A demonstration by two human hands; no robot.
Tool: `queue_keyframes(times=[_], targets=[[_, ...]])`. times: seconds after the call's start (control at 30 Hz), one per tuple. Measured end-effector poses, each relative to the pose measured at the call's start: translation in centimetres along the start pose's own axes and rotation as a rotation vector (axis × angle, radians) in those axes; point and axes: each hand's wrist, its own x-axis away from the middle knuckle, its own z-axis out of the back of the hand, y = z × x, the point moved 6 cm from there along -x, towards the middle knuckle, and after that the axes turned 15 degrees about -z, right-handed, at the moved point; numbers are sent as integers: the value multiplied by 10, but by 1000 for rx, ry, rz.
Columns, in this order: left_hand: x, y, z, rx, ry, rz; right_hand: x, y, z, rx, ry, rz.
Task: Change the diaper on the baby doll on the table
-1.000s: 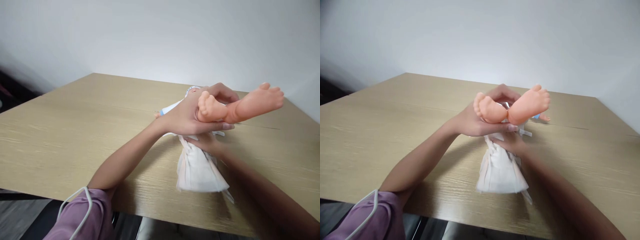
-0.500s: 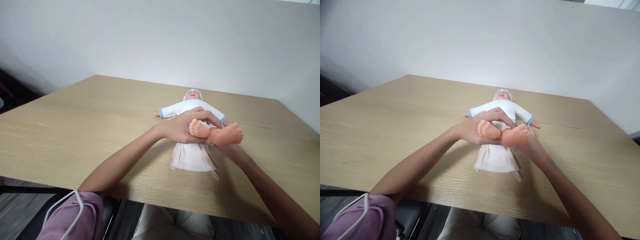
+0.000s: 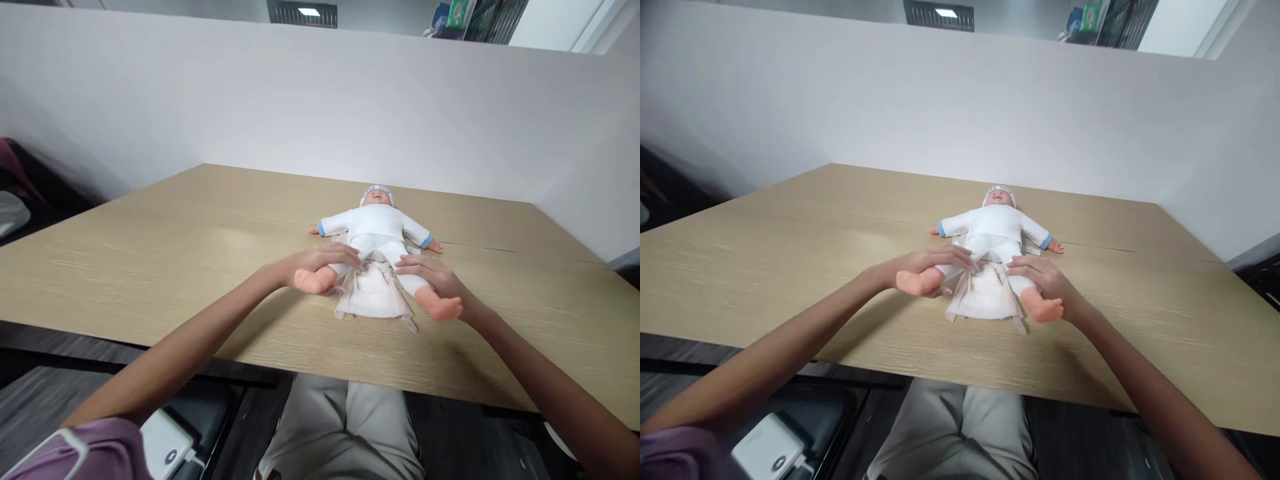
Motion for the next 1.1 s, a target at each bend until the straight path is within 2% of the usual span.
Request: queue_keyframes(times=[0.1,0.2,0.4,0.53,0.63,0.73,0.83,0.93,1.0,1.1], targets=[[25,-3,-16,-38,-74,22,16,1,-11,58,-55,89],[33,-5,-29,-87,-110,27,25,2,-22,126,-66,125],[30,-4,-37,-163,-203,10,24,5,-24,138,-96,140],[28,0,-33,-140,-213,66,17,4,-11,25,-162,64],[20,6,-32,-111,-235,117,15,-9,-5,-25,-215,-2],[8,11,-38,-162,-202,200,20,-31,-9,55,-184,-65],[1,12,-54,-311,-175,293,26,-49,-22,193,-129,-90],[-3,10,-64,-417,-165,340,26,-52,-29,249,-92,-117],[-5,6,-58,-375,-118,351,18,-45,-24,199,-79,-189],[-12,-6,-31,-208,80,360,-4,-26,-8,35,-12,-322]])
